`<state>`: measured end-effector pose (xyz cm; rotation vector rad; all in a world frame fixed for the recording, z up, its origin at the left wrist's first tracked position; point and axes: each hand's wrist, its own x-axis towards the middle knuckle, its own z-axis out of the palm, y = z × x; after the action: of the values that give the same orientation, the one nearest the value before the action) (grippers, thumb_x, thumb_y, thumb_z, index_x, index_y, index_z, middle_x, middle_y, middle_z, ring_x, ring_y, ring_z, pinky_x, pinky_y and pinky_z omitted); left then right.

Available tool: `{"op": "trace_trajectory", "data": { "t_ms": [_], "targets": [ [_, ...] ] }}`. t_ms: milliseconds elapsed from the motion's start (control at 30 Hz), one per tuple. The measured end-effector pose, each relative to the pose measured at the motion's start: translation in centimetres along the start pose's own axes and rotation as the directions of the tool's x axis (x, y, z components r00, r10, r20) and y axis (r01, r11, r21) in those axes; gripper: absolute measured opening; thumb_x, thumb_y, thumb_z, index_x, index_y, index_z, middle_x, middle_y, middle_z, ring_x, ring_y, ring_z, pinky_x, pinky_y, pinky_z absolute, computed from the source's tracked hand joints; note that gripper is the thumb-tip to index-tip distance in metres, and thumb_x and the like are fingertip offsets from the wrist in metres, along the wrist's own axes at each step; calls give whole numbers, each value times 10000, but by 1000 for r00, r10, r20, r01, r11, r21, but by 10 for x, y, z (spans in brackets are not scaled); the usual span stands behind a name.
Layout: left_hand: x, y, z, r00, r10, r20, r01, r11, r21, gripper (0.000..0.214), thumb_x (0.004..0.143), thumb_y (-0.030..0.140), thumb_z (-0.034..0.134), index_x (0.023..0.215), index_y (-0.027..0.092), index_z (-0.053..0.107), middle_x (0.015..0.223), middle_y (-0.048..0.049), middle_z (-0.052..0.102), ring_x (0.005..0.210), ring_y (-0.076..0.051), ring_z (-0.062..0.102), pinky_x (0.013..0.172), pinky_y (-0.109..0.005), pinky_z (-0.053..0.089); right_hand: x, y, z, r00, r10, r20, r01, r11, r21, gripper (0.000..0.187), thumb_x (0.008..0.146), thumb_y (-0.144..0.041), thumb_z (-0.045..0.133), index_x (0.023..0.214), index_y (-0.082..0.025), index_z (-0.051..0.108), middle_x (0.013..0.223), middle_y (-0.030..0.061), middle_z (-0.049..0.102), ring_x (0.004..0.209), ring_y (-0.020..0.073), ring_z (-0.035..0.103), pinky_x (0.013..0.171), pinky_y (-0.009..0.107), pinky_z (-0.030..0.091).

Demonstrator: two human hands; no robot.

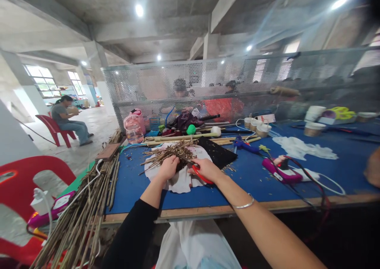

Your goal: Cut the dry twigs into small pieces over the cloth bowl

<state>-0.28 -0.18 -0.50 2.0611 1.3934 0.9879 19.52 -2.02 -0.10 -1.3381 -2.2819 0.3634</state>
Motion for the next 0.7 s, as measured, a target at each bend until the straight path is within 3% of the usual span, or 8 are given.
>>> {"op": "trace_trajectory", "data": {
  "t_ms": [167, 300, 500, 700],
  "targets": [
    [0, 0, 2, 999, -27, -40, 30, 997, 67, 273, 846, 264, 385, 631, 168, 523, 643, -15, 556, 628, -133, 473, 612, -245, 334, 1, 1, 0, 1000, -1, -17, -3, 981, -193, 488, 750, -631, 498, 974, -234, 673, 760, 95, 681, 745, 253, 634, 650, 328, 453],
    [0, -1, 3, 994, -62, -91, 63, 998, 14, 268, 829, 278, 417, 628, 165, 555, 615, -14, 573, 594, -129, 496, 580, -237, 342, 0, -1, -2, 1000, 19, -19, -22, 978, -205, 475, 766, -625, 478, 986, -249, 669, 787, 92, 684, 774, 256, 636, 661, 329, 457],
    [0, 1, 1, 956, -286, -66, 254, 918, -304, 234, 818, 324, 440, 725, 166, 586, 509, 18, 545, 406, -94, 442, 434, -213, 312, -2, -3, -5, 992, 103, -75, -113, 981, -155, 499, 775, -627, 457, 1061, -247, 609, 876, 76, 678, 837, 246, 631, 696, 332, 461],
    [2, 6, 7, 960, -281, 18, 230, 745, -626, 230, 828, 362, 429, 675, 190, 415, 486, 85, 359, 340, -39, 259, 358, -168, 184, -1, -1, 1, 997, 19, -73, -29, 990, -138, 685, 651, -586, 631, 1210, -214, 494, 1153, 93, 590, 1026, 244, 563, 842, 345, 430]
  ]
}}
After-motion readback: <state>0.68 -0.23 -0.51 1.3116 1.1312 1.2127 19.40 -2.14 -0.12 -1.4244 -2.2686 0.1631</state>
